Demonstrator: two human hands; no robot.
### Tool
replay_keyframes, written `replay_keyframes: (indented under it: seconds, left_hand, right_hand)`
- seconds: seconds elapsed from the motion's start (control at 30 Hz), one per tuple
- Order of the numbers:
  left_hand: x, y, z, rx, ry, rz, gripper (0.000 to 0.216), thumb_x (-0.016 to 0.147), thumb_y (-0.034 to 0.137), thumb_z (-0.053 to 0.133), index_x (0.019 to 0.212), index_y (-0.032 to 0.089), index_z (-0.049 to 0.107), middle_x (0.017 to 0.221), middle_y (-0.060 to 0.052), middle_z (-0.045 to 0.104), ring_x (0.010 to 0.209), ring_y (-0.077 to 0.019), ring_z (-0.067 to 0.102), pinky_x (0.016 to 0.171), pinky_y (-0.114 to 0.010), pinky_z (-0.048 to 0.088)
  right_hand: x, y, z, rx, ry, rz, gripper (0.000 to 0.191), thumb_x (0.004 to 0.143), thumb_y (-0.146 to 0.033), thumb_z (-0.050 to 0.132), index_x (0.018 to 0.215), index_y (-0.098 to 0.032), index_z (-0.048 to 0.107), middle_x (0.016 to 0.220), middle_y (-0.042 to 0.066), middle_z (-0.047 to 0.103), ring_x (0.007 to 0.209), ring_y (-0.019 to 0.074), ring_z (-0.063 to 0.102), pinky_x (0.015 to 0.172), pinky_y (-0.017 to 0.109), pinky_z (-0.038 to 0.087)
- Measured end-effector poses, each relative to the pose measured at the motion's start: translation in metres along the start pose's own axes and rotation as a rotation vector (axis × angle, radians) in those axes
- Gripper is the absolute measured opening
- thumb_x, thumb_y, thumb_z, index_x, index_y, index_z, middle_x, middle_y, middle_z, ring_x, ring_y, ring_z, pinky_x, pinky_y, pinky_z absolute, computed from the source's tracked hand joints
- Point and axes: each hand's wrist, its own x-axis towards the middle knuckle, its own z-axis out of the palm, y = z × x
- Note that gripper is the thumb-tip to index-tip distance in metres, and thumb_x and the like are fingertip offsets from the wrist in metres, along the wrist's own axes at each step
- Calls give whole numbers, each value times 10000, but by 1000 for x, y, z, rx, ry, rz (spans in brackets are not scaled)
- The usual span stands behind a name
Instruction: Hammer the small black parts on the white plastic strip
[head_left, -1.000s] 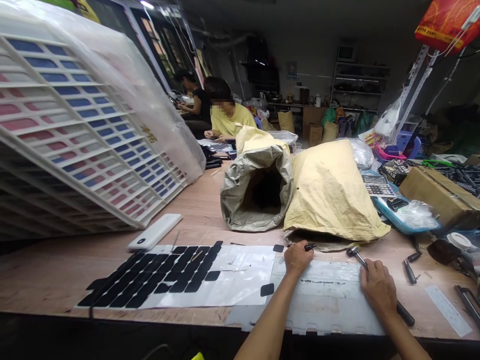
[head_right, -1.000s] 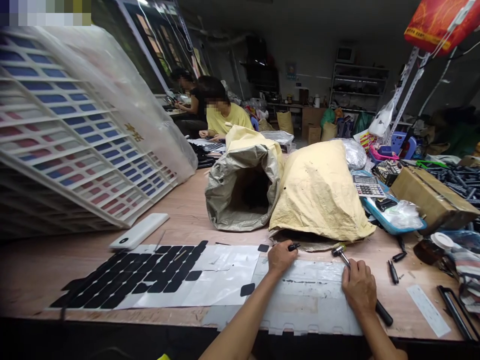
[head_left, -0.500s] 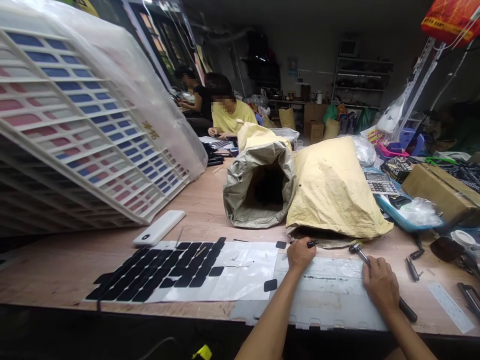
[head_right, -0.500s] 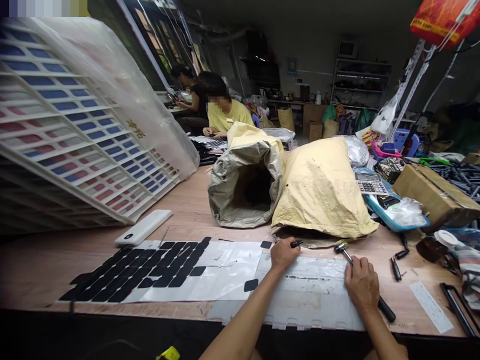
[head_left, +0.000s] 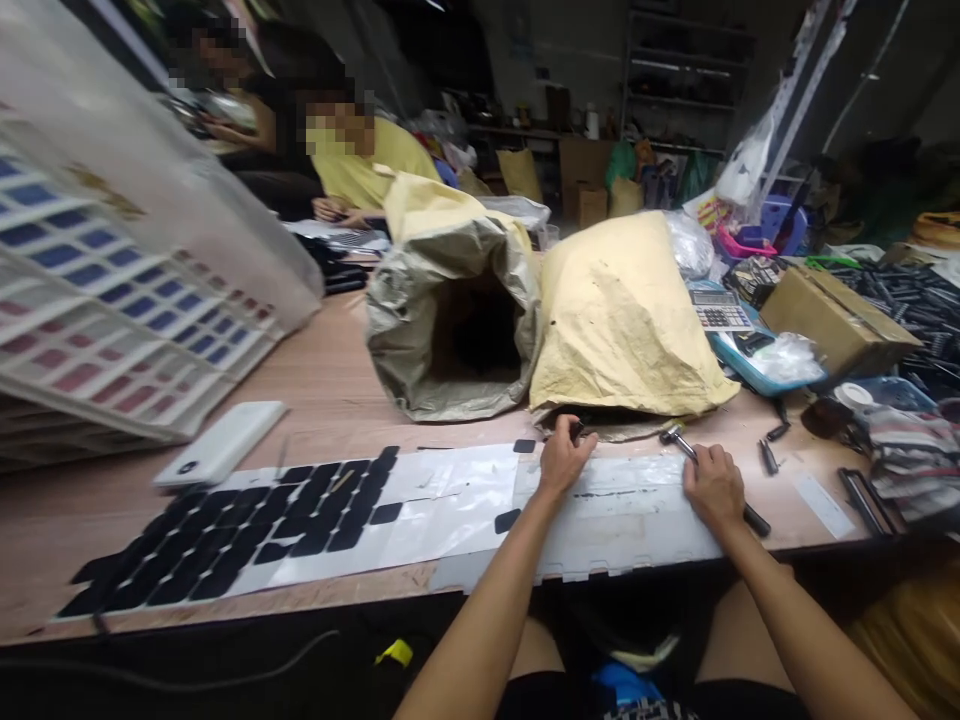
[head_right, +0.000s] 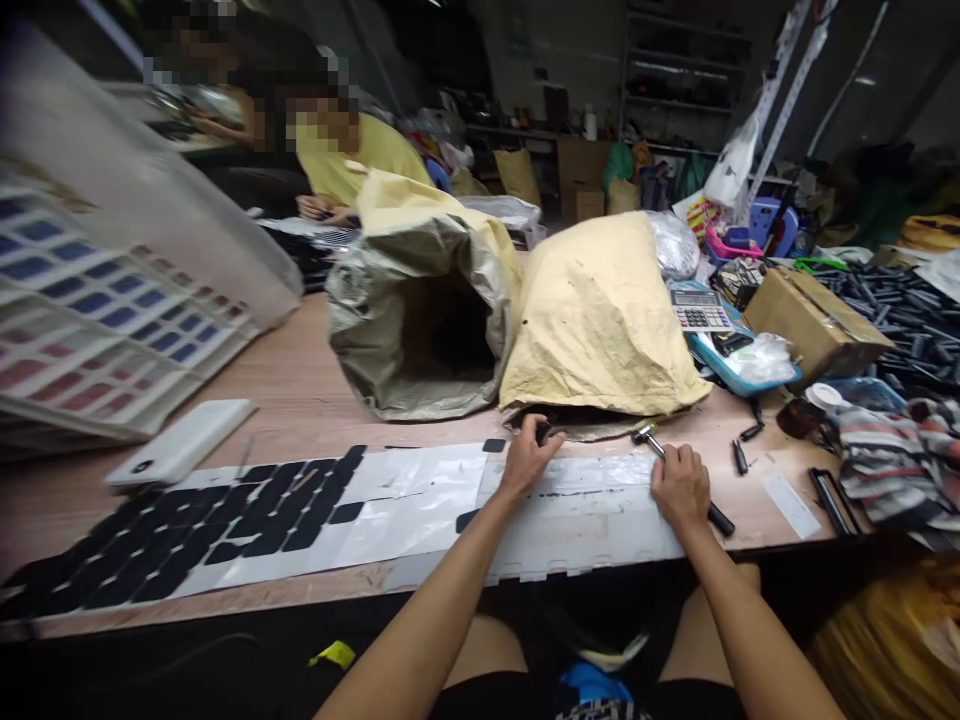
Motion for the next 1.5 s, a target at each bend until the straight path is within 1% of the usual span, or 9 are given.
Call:
replay_keyframes:
  seconds: [0.1,0.23,0.33,0.53,0.67,0.87,1.03,1.17,1.5]
  left_hand:
    - [-23,2,-3,-119,-22,159,291,913,322,461,1185,227,506,985,-38,653,892,-217,620,798,-335,453]
    - [-54,4,13,-83,-186,389,236,883,203,475,1083,233,595,1035,-38,616,979,-205,588,881,-337,459]
    - [-61,4,33,37,-208,482,242,862,195,546,1069,236,665,978,-44,590,966,-213,559,886,-346,460]
    - [-46,0,51,160,-238,472,309,834,237,656,1139,256,702,944,-41,585,938,-219,546,872,-363,450]
    - [-37,-5,48,77,-304,456,321,811,270,688,1130,252,708,895,-28,593,917,-206,566,849,-337,453]
    - [-39,-4,39,-63,-289,416,432,691,200,727,1119,230,672,936,-24,589,874,-190,569,786,-302,481]
    - [-39,-2,36,-131,-242,404,314,606,94,682,903,185,636,888,-8,564,738,-142,509,691,-266,456]
    - [-39,-2,41,-138,-229,383,172,643,81,645,776,183,607,807,6,547,720,-135,510,671,-259,432]
    - [-38,-5,48,-104,-237,400,196,695,129,692,874,201,656,853,-8,598,830,-171,567,775,-295,468]
  right_hand:
    - [-1,-1,2,9,-24,26,229,920,-308,498,1075,-189,618,966,72,558,909,214,463,730,304,297]
    - [-2,-3,2,24,-42,41,224,912,-307,510,1071,-188,613,971,75,556,913,216,448,734,307,287]
    - [-2,-5,0,32,-50,46,216,913,-303,508,1061,-185,612,974,79,557,910,217,443,738,308,288]
    - [-3,-6,-3,38,-72,54,212,913,-293,503,1063,-183,606,976,80,550,913,217,438,736,308,287]
    - [-3,-6,-4,49,-85,45,226,928,-294,479,1078,-175,599,986,87,541,922,219,432,743,307,290]
    - [-4,-6,-4,59,-69,46,236,925,-294,480,1089,-175,602,980,91,542,927,226,425,746,313,292]
    - [-5,-4,-2,76,-55,50,293,929,-294,471,1165,-168,590,995,89,552,925,220,436,753,313,296]
    - [-6,-4,-3,100,-23,100,381,923,-293,478,1271,-158,551,1013,92,566,940,225,450,764,319,301]
    - [-12,20,-33,113,-278,228,247,884,-375,586,1054,-200,624,1034,93,594,995,242,505,812,340,330]
